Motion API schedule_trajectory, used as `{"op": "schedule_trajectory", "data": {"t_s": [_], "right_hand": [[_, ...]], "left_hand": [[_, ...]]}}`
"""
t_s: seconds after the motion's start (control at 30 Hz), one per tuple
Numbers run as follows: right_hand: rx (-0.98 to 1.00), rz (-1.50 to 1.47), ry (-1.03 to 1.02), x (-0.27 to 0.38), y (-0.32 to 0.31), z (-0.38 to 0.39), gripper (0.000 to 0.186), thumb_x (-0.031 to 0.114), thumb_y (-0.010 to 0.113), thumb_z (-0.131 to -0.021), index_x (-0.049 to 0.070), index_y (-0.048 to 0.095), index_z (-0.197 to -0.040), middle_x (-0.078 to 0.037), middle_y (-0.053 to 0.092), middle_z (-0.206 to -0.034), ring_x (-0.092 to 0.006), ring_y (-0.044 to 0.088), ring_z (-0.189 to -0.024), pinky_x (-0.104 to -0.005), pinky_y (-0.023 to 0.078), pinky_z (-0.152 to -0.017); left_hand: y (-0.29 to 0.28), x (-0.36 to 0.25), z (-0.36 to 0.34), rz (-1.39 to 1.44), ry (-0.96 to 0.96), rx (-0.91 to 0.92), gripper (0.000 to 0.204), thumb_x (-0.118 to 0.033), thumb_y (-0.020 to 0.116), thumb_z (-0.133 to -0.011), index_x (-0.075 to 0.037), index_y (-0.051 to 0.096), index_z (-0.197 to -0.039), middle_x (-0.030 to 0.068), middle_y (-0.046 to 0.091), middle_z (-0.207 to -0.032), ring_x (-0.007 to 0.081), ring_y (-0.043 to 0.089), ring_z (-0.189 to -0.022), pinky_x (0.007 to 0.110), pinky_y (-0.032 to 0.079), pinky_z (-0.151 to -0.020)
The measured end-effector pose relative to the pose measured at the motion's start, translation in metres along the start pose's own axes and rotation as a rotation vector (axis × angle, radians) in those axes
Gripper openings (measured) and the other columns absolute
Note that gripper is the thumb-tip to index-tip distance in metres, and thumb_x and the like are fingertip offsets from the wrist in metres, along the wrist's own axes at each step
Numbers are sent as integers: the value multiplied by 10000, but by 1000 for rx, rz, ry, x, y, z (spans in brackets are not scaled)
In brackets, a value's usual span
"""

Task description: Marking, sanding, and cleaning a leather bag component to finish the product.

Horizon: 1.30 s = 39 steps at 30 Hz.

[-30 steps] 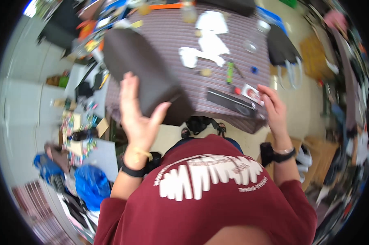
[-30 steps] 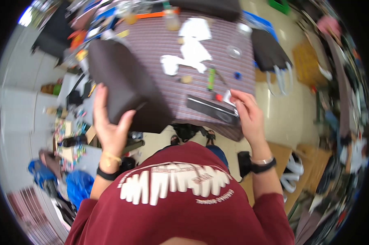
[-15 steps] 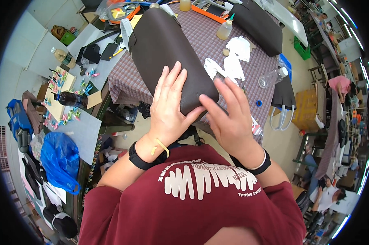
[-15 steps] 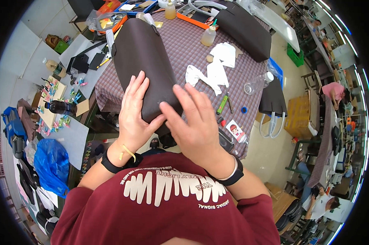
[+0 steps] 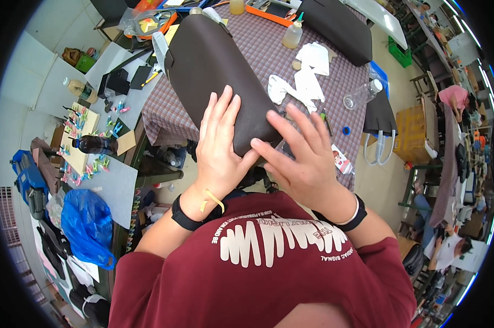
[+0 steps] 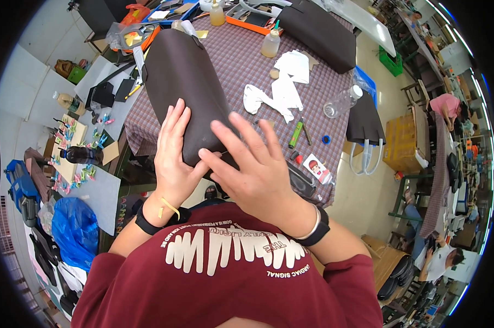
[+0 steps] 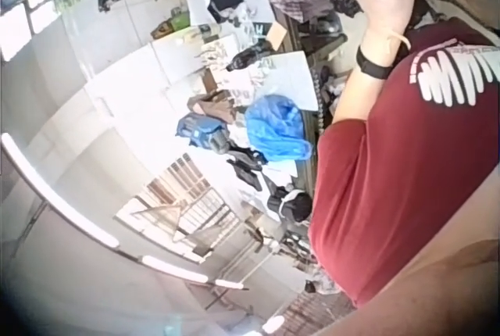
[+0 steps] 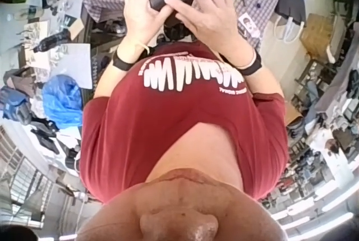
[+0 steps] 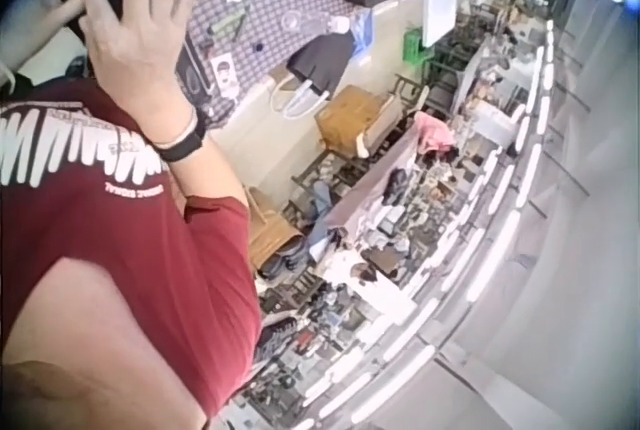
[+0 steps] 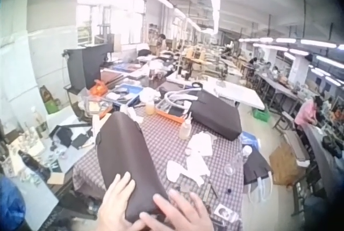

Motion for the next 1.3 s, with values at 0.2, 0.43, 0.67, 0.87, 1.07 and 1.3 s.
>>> {"op": "schedule_trajectory", "data": {"t_s": [0.2, 0.43, 0.67, 0.87, 1.07, 1.3], "right_hand": [[-56, -83, 21, -2, 12, -8, 421, 262, 728, -731, 211, 665, -1144, -141, 511, -1347, -363, 457, -1248, -553, 365, -981], [-54, -4, -18, 12, 17, -14, 373, 287, 676, -740, 189, 652, -1099, -120, 511, -1347, -333, 439, -1292, -556, 337, -1015], [-39, 6, 54, 4, 14, -3, 459, 278, 737, -706, 214, 666, -1155, -114, 502, -1364, -345, 416, -1302, -569, 288, -1050], [-34, 287, 320, -63, 8, 11, 381, 310, 631, -851, 171, 621, -1206, -130, 519, -1327, -341, 428, -1293, -573, 336, -1009], [-147, -146, 1091, -134, -8, 196, 461, 191, 527, -952, 79, 432, -1389, -201, 579, -1123, -362, 584, -996, -407, 476, -852], [29, 195, 1233, -111, 27, 371, 517, 187, 562, -928, 112, 393, -1411, -186, 582, -1064, -381, 576, -949, -452, 484, -806]], "left_hand": [[-1, 3, -2, -32, -5, 63, 875, -181, 846, -634, 2, 424, -1378, 197, 400, -1454, 431, 382, -1333, 484, 358, -1075], [-2, 5, -4, -18, -3, 93, 905, -179, 849, -626, -10, 408, -1398, 194, 377, -1474, 424, 363, -1349, 480, 332, -1090], [2, 1, -3, 5, 10, 82, 912, -167, 847, -628, -16, 398, -1408, 197, 376, -1475, 434, 361, -1347, 486, 333, -1084], [2, 2, -2, -17, 0, 86, 891, -175, 850, -649, -19, 405, -1405, 196, 392, -1466, 425, 373, -1342, 479, 335, -1085], [0, -1, -7, -20, -60, 86, 811, -90, 822, -687, 6, 430, -1390, 177, 409, -1462, 327, 384, -1356, 406, 288, -1128], [3, 0, -15, -86, -9, 109, 720, -88, 742, -765, -37, 421, -1407, 149, 409, -1469, 323, 382, -1356, 419, 294, -1115]]}}
Point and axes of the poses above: each hand's wrist, its own z-axis away from the middle knuckle, its own y-axis out of the palm, x = y × z, the point moved 3 cm from there along -z, towards the middle knuckle
